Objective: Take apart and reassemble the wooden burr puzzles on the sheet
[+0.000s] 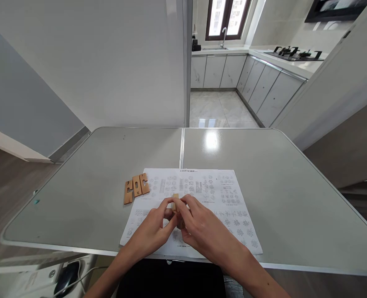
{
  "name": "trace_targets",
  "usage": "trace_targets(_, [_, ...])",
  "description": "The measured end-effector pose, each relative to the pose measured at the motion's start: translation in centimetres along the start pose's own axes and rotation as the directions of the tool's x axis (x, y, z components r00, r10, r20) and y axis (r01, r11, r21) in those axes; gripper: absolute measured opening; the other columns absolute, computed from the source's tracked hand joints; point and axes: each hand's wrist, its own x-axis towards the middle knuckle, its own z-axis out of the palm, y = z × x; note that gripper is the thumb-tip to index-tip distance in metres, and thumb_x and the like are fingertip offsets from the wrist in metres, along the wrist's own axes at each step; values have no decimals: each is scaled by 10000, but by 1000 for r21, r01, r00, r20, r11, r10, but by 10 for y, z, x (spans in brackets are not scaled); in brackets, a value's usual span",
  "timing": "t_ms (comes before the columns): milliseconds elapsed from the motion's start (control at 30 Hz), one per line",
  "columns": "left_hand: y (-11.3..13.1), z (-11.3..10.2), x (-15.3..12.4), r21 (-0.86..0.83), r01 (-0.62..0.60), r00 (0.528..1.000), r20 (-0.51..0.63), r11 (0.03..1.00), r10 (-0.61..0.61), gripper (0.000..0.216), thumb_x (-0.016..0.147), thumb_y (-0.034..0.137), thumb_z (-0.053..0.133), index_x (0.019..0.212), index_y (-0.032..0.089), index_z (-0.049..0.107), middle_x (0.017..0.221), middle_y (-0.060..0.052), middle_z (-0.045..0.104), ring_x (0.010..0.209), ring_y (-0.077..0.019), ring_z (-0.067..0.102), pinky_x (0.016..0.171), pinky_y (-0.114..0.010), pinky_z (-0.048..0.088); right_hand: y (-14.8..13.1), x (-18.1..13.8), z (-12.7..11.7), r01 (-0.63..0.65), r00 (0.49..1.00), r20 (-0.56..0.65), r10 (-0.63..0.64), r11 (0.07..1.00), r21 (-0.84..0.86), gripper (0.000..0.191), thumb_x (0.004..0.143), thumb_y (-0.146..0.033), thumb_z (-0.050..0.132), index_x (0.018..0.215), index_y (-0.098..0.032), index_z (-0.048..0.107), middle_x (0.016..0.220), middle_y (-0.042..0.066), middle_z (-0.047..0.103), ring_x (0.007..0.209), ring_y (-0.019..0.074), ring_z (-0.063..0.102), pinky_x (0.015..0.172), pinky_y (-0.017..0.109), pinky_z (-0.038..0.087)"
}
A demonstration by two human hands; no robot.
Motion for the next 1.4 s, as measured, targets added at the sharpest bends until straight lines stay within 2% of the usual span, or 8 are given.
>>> trace_targets(167, [2,-4,-2,-127,14,1000,-15,992,-16,486,1057,521,521,1444,228,536,1045,-78,830,935,-269,745,853,-364,495,2,0,-2,24,998,-57,-19,997,80,729,924,-24,564,1581,-286,387,1339,126,622,1148,294,687,929,488,660])
trace_targets(367, [4,-11,-5,-323,38,995,98,946,-7,541,1041,536,567,1459,200,490,1077,-120,826,1055,-291,755,1016,-435,491,5,-7,3,8,995,-98,26,945,326,707,947,-98,628,1573,-330,396,1411,94,569,907,183,706,823,391,687])
trace_targets(633, [-5,-8,-6,-270,55,998,21,961,-51,565,1031,542,582,1486,220,489,1132,-128,820,1091,-308,746,973,-428,487,2,-4,6,20,995,-103,1,978,206,627,971,-97,574,1541,-297,407,1307,96,621,932,210,724,840,419,685])
trace_targets(833, [-16,-8,-12,-294,47,996,-57,955,-67,541,982,537,663,1398,210,550,1001,-93,831,993,-291,771,906,-393,517,-2,5,17,16,997,-76,2,971,237,656,953,-114,608,1540,-311,394,1335,112,622,882,208,730,812,417,681])
trace_targets(967, [-30,-11,-11,-347,65,985,-130,936,-117,521,964,535,661,1335,192,536,891,-66,816,927,-271,774,894,-382,529,1,11,23,-60,998,20,56,964,259,785,925,-195,752,1576,-355,344,1476,108,565,1104,256,728,938,456,664])
trace_targets(1067, [-48,-14,-9,-394,48,972,-195,918,-134,502,937,530,676,1264,187,509,889,-67,807,847,-242,758,879,-371,531,12,10,28,-109,994,18,108,969,223,766,934,-299,790,1567,-349,361,1541,107,522,1364,308,604,1076,515,595])
trace_targets(1200, [-70,-17,-7,-404,26,957,-253,914,-139,511,958,565,631,1257,181,476,926,-74,787,790,-214,720,854,-367,526,29,4,42,-191,978,-60,200,972,134,427,1029,-324,647,1433,-312,507,1430,112,593,1219,292,697,963,489,647])
trace_targets(1400, [-82,-15,-9,-303,-2,947,-306,953,-95,602,1002,629,534,1377,160,570,722,-3,665,734,-210,632,754,-330,479,37,0,67,-329,941,-85,328,944,8,370,975,-347,690,1309,-261,557,1208,91,654,1001,267,736,771,410,655])
